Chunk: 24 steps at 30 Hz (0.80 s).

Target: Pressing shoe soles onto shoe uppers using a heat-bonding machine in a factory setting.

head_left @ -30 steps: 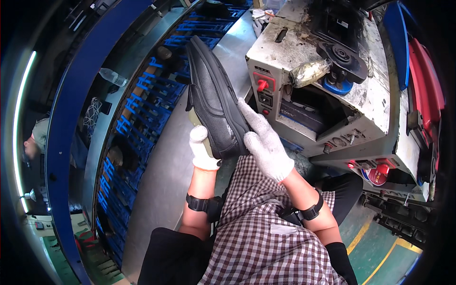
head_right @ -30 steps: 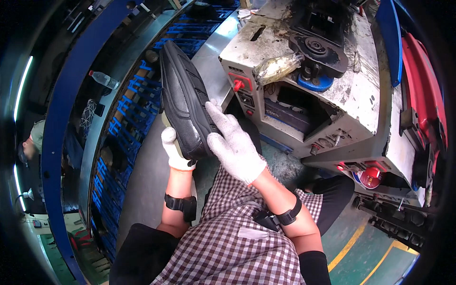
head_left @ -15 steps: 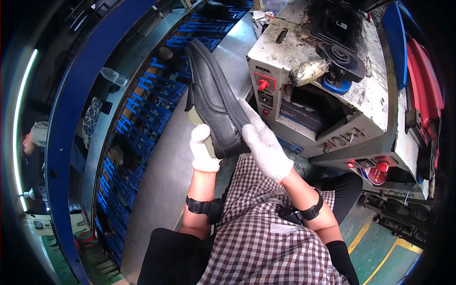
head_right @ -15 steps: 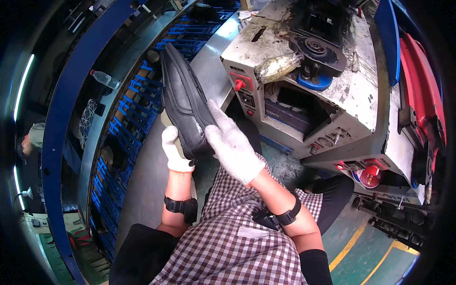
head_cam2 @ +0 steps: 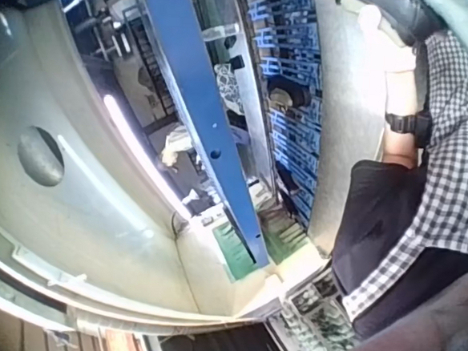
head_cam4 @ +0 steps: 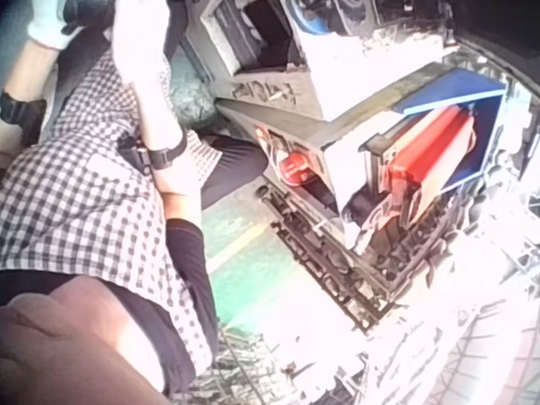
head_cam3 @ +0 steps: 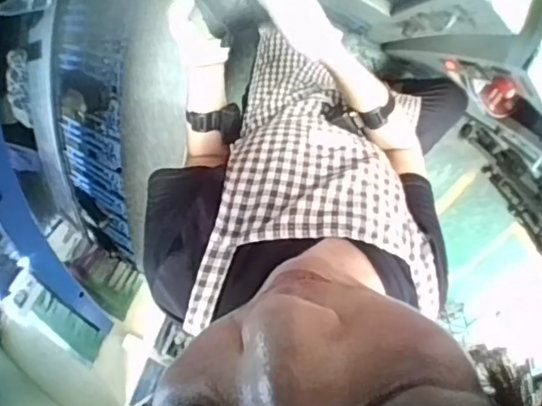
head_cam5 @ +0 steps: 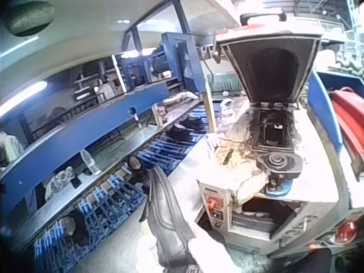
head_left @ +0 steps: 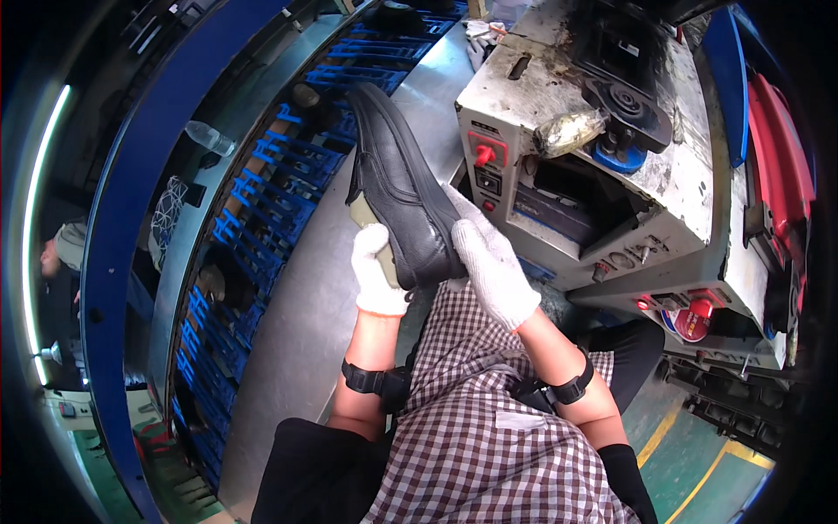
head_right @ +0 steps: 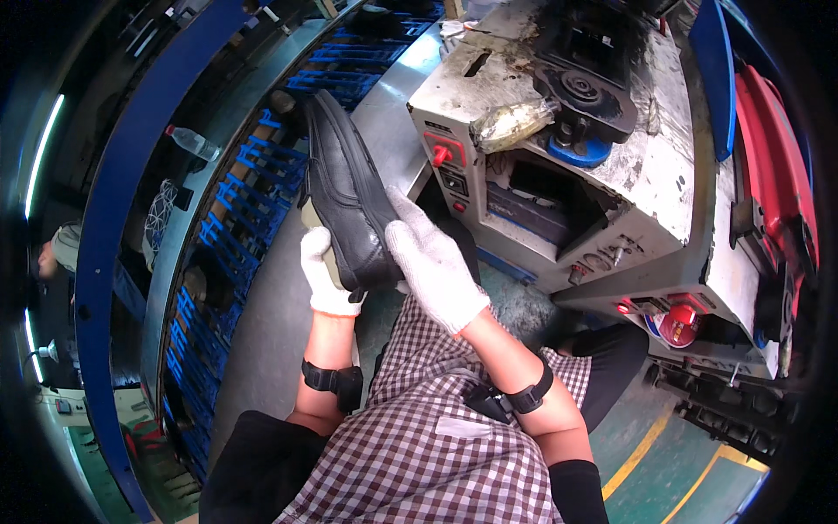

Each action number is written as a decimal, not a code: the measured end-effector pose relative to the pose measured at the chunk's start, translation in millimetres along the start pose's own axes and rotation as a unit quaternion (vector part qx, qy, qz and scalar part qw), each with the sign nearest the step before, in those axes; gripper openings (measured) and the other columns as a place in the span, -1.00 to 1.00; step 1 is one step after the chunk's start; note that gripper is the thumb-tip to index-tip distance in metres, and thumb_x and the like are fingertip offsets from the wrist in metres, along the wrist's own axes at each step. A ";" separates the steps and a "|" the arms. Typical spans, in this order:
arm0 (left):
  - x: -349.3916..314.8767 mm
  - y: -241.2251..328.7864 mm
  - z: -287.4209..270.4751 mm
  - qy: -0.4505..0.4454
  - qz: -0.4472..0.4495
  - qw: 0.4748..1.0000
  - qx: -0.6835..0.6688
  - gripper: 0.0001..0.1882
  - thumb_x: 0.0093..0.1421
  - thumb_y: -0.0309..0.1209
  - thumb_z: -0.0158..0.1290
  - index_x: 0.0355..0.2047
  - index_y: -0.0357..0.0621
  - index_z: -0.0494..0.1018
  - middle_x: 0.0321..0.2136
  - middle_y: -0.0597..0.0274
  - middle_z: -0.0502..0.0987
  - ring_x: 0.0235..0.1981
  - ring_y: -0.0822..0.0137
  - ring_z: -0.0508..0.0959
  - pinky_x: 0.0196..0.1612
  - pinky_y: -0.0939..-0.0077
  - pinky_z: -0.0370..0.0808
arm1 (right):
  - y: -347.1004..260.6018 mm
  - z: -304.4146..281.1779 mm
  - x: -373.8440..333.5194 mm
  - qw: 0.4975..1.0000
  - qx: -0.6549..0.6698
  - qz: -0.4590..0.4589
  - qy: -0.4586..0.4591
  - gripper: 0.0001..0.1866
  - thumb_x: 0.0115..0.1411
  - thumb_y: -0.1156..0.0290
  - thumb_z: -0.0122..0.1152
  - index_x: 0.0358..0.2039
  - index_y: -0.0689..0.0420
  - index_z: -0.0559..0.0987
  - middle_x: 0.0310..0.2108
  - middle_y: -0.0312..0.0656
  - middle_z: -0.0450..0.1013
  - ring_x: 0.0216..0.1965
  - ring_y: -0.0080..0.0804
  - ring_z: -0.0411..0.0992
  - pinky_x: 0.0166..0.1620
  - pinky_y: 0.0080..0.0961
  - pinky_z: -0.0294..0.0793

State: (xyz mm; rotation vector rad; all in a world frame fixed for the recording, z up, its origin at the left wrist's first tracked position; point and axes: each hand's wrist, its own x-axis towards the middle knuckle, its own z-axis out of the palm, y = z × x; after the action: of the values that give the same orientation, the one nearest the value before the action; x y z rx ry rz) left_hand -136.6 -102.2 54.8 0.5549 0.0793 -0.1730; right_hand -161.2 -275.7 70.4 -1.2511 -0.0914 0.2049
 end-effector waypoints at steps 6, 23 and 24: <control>14.4 17.8 -15.1 0.001 -0.012 0.998 -0.055 -0.21 0.16 -0.14 0.10 0.37 -0.16 0.25 0.24 -0.19 0.41 0.21 -0.21 0.49 0.32 -0.33 0.38 | -13.6 -11.8 -8.1 1.000 0.000 0.021 0.000 -0.33 0.55 -0.01 -0.13 0.52 0.06 0.15 0.29 -0.02 0.38 -0.17 -0.60 0.44 -0.11 -0.60 0.54; -12.6 91.1 -10.0 -0.075 0.145 0.980 -0.111 -0.17 0.13 -0.07 0.08 0.32 -0.31 0.21 0.14 -0.27 0.41 0.21 -0.22 0.44 0.37 -0.41 0.28 | 0.7 -39.3 -18.8 0.997 0.045 0.038 0.051 -0.35 0.55 0.01 -0.08 0.46 0.18 0.24 -0.06 -0.25 0.51 -0.24 -0.60 0.49 -0.23 -0.65 0.55; -15.8 93.9 -10.0 -0.075 0.158 0.978 -0.115 -0.16 0.12 -0.06 0.10 0.32 -0.31 0.22 0.13 -0.28 0.41 0.21 -0.21 0.45 0.37 -0.39 0.29 | 1.3 -37.9 -19.1 0.997 0.044 0.035 0.054 -0.34 0.55 0.01 -0.07 0.45 0.19 0.25 -0.06 -0.25 0.51 -0.25 -0.60 0.49 -0.24 -0.65 0.55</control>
State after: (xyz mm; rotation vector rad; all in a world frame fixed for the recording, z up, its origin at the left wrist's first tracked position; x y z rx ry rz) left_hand -135.1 -16.2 96.8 0.3167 -0.1354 0.1042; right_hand -173.2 -314.5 58.1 -1.1754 0.0550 0.2002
